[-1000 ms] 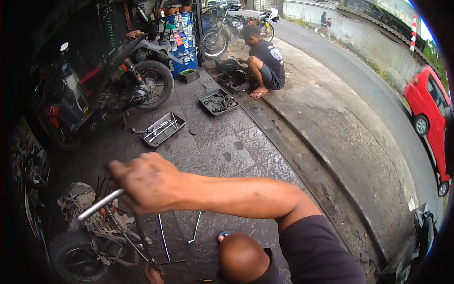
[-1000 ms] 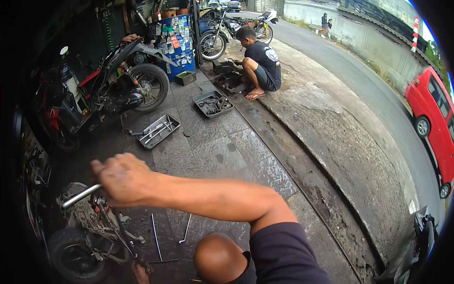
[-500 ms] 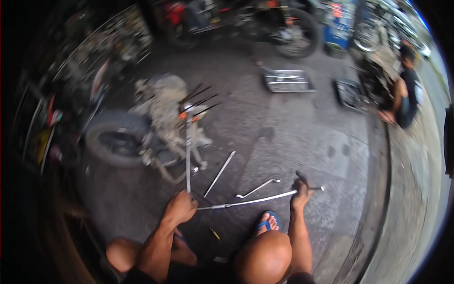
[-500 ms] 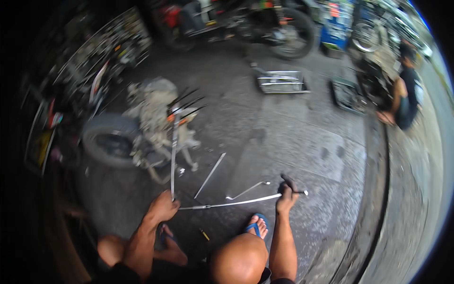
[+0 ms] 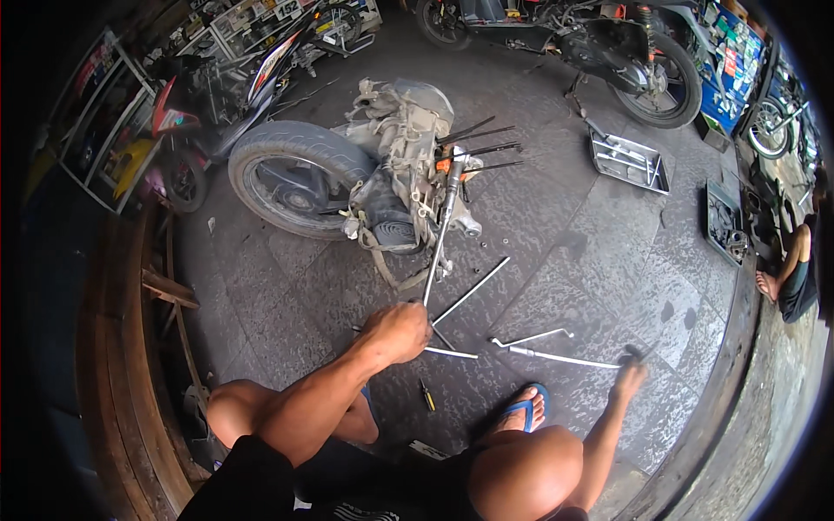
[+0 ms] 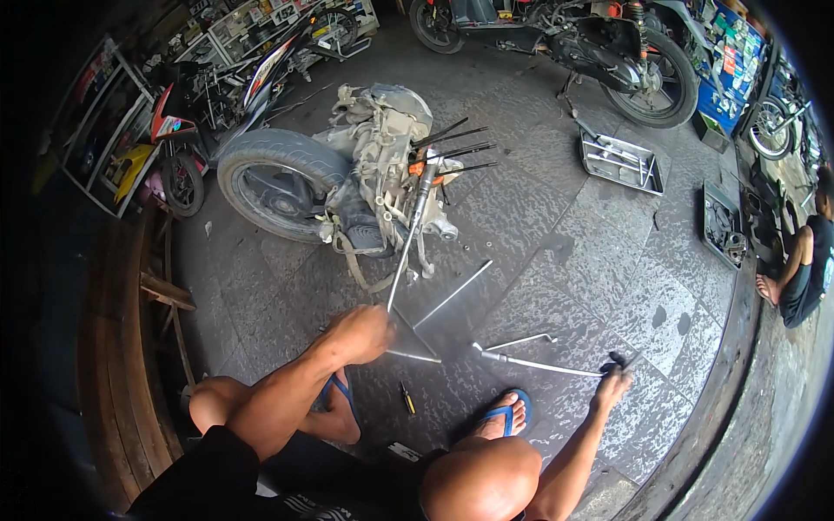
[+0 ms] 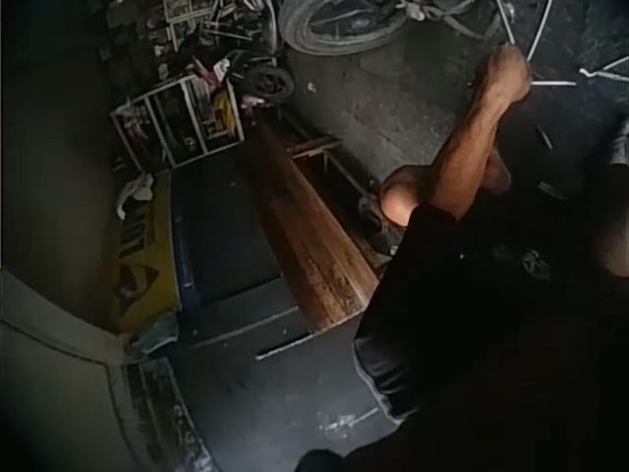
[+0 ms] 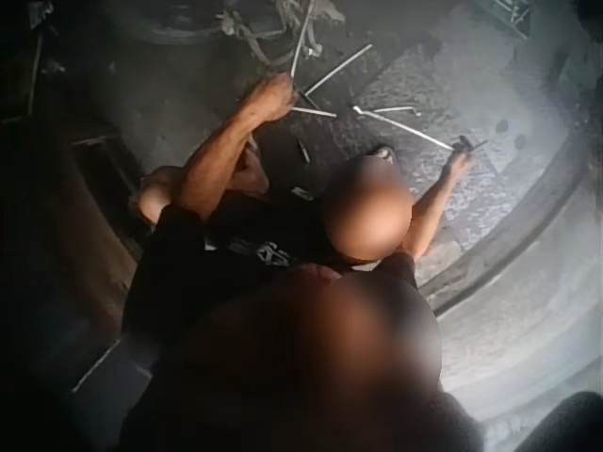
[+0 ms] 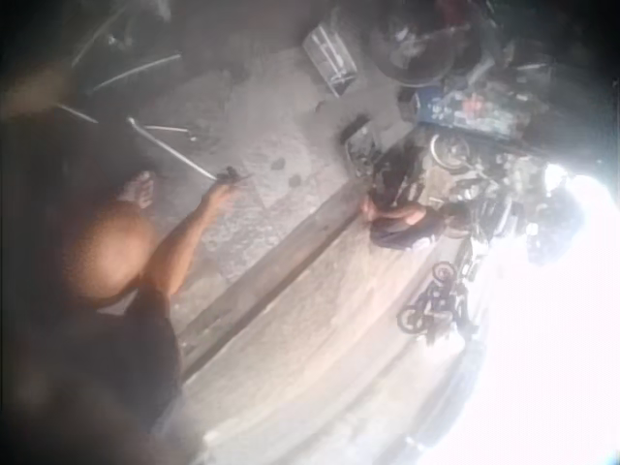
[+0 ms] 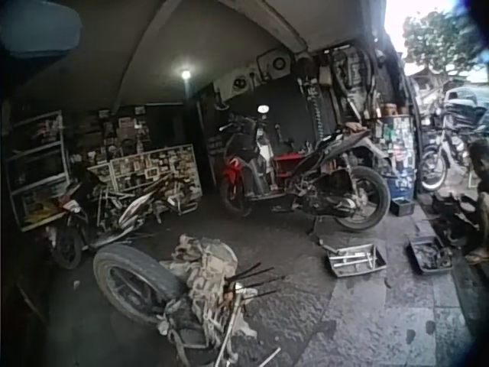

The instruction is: The person installs components into a motorcycle engine block by hand and secures them using a T-handle socket wrench and pliers.

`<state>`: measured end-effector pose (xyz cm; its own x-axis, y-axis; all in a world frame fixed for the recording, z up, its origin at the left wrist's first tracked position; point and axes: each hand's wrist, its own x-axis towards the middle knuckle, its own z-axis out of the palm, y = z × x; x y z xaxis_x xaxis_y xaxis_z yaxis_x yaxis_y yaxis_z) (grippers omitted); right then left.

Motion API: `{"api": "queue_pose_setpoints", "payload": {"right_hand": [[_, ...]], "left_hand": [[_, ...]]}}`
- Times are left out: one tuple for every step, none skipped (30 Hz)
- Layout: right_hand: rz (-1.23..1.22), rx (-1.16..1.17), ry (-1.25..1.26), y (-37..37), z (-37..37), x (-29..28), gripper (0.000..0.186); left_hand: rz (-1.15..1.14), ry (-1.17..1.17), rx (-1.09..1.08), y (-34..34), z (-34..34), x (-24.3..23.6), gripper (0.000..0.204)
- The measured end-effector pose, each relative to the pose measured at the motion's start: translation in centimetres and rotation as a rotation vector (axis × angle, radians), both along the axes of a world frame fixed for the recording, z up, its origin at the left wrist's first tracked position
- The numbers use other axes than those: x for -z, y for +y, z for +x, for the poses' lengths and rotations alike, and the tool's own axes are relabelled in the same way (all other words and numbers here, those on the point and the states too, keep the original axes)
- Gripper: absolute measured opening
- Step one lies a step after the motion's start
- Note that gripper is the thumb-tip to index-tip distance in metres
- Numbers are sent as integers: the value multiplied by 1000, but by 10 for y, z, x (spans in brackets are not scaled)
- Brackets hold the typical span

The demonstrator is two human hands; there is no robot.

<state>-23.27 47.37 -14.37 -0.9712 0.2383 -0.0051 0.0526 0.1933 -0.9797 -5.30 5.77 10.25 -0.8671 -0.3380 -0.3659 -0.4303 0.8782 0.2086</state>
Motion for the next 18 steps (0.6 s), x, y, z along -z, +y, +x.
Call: {"api": "queue_pose_setpoints", "payload": {"right_hand": [[-10,-44,-27,8,2,18,27],[-23,-90,-56,11,5,39,26],[-13,-53,-133,14,3,60,26],[46,-159,-214,14,5,70,27],[-13,-135,-314,2,14,71,27],[-71,-107,-413,-9,21,72,27],[-95,-138,-440,-13,21,73,27],[-127,-168,-470,-19,22,79,28],[-112,-157,-487,-21,21,83,26],[-34,-164,-476,-15,14,94,28],[43,-159,-463,-2,5,109,30],[123,-149,-455,12,-2,121,32],[557,-83,-195,15,-7,126,44],[473,-80,-266,7,-18,117,50],[648,-49,-213,10,-34,106,50],[695,-104,-255,-12,-45,80,49],[701,-77,-192,3,-67,82,47],[720,-137,-174,-8,-84,67,46]], "left_hand": [[60,-8,34,-1,-3,7,34],[115,-16,66,-3,-7,12,36],[174,-20,107,-4,-16,15,38],[312,-102,58,-5,-22,9,40],[449,-195,-4,-8,-25,0,41],[588,-287,-65,-13,-29,-5,43],[727,-334,-50,-24,-28,2,49],[872,-378,-42,-36,-31,1,48],[969,-403,-88,-42,-28,11,48],[1058,-427,-119,-47,-32,16,48],[1060,-468,-77,-48,-39,14,51],[1064,-514,-31,-48,-46,15,58],[1065,-561,1,-51,-51,18,67],[1082,-568,-36,-55,-45,27,68],[1103,-561,-48,-56,-40,29,69],[1113,-560,-97,-59,-31,29,69],[1130,-563,-67,-56,-36,35,70],[1138,-566,-76,-56,-35,39,70]]}}
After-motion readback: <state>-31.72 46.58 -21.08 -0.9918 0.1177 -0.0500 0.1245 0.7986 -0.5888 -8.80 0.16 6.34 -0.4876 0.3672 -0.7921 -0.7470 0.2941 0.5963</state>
